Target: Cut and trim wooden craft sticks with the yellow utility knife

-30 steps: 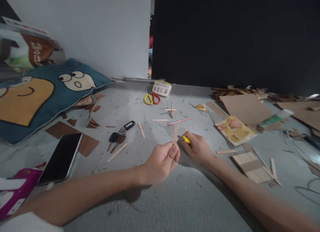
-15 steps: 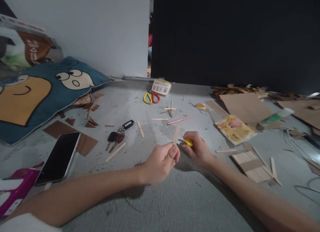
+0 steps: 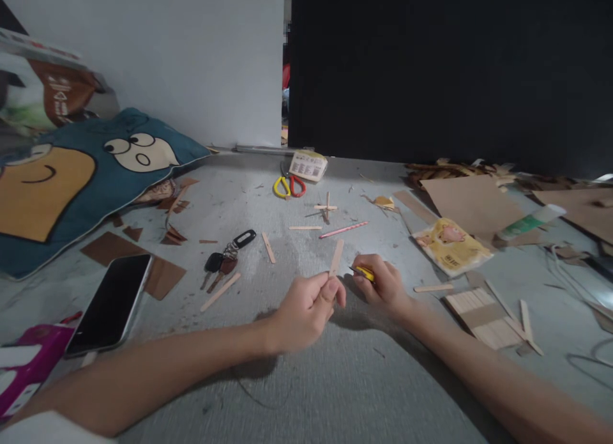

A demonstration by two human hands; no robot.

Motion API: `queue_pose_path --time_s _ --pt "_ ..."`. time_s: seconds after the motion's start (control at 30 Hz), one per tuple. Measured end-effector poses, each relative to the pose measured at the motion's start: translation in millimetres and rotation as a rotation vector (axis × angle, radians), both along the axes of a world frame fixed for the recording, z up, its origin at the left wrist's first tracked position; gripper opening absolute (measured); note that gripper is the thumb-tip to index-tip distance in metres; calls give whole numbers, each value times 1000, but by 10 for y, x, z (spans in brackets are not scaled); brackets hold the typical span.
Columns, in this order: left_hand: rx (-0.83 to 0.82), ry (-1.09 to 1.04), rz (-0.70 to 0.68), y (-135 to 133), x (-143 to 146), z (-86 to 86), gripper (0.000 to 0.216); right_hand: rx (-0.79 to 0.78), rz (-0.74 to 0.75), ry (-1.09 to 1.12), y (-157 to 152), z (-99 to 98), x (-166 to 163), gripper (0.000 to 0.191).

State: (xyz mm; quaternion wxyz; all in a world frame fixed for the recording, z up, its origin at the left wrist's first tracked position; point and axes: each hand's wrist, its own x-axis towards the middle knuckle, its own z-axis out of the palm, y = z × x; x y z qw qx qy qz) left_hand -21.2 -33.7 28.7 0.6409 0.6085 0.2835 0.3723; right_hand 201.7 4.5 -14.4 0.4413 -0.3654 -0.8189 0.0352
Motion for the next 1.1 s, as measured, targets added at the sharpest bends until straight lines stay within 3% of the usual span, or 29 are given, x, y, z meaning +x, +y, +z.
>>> queue_pose_path --time_s 0.23,0.4,0.5,0.63,0.87,0.97,1.1 --pt "-92 -234 13 18 61 -25 39 -12 25 32 -3 -5 -2 10" --pt "-74 -270 43 52 80 -58 37 -82 56 182 7 -48 -49 15" --pt "-79 -251 52 66 79 -56 40 -131 68 266 9 -65 -78 14" --pt "-79 -201 84 80 64 -64 41 -119 21 180 -27 -28 -64 20" --pt "-36 -30 159 119 23 -111 41 -179 226 280 -81 42 -46 41" --pt "-57 19 172 137 15 -96 43 -176 176 284 -58 24 -78 38" --pt "-87 76 138 181 4 -91 43 -103 50 308 -28 -31 -89 22"
